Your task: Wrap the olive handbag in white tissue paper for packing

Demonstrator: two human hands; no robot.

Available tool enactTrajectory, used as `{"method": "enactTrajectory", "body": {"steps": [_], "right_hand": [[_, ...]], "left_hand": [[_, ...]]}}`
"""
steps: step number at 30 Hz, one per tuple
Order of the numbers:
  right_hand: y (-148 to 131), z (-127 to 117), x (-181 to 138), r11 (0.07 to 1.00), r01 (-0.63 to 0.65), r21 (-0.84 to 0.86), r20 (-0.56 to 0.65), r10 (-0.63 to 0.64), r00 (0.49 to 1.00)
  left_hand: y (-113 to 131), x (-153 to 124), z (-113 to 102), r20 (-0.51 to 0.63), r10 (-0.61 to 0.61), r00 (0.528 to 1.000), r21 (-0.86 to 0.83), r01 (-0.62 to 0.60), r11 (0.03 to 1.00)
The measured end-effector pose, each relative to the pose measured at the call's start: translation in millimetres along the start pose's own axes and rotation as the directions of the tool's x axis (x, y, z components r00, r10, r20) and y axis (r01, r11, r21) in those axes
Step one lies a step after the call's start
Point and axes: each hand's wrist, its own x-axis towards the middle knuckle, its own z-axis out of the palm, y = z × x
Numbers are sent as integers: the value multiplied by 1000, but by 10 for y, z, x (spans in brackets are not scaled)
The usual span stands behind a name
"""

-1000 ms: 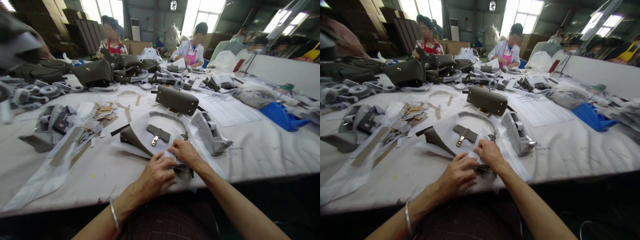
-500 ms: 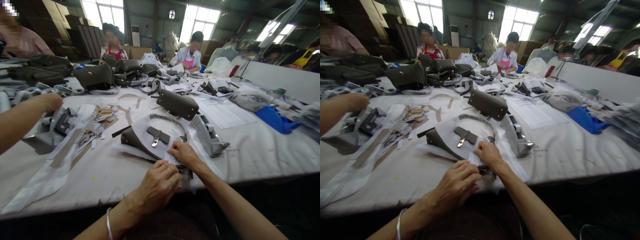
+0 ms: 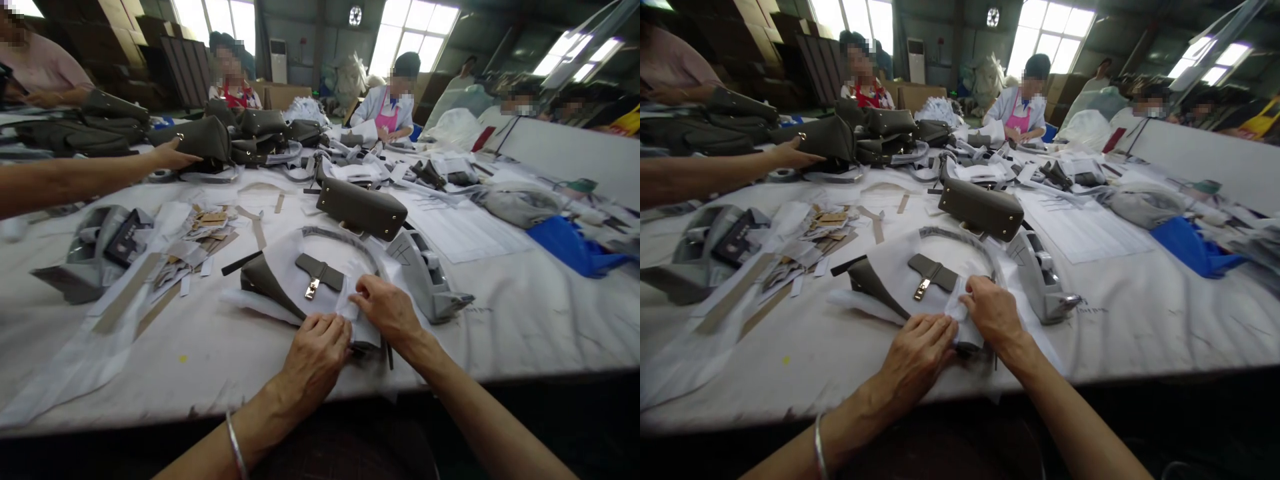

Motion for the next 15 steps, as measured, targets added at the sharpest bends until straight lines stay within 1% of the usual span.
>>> {"method": "enactTrajectory", "body": {"steps": [2,3,4,5,8,11,13,14,15], "right_hand": [[-62,49,-7,980,192,50,-45,-190,981],[-82,86,8,964,262,52,-45,-260,965],[-86,125,37,956,293,30,-32,-292,956],[-69,162,77,958,287,-7,-10,-287,958],[97,217,219,974,195,-119,76,-187,979],[325,177,306,982,130,-138,150,-109,983],[434,113,296,990,75,-116,137,-59,989],[470,68,268,994,66,-91,98,-57,994],[495,13,227,995,77,-56,35,-76,997]], "left_hand": [[2,12,1,-15,-4,1000,-10,4,1000],[3,18,1,-19,-11,1000,-16,11,1000],[4,22,-1,-20,-19,1000,-23,19,1000],[6,24,-4,-24,-27,999,-30,26,999],[15,15,-12,-22,-36,999,-49,35,998],[20,-3,-7,-26,-40,999,-72,38,997],[19,-11,1,-35,-51,998,-84,48,995],[18,-13,5,-41,-54,998,-88,50,995],[16,-14,9,-46,-55,997,-89,51,995]]}}
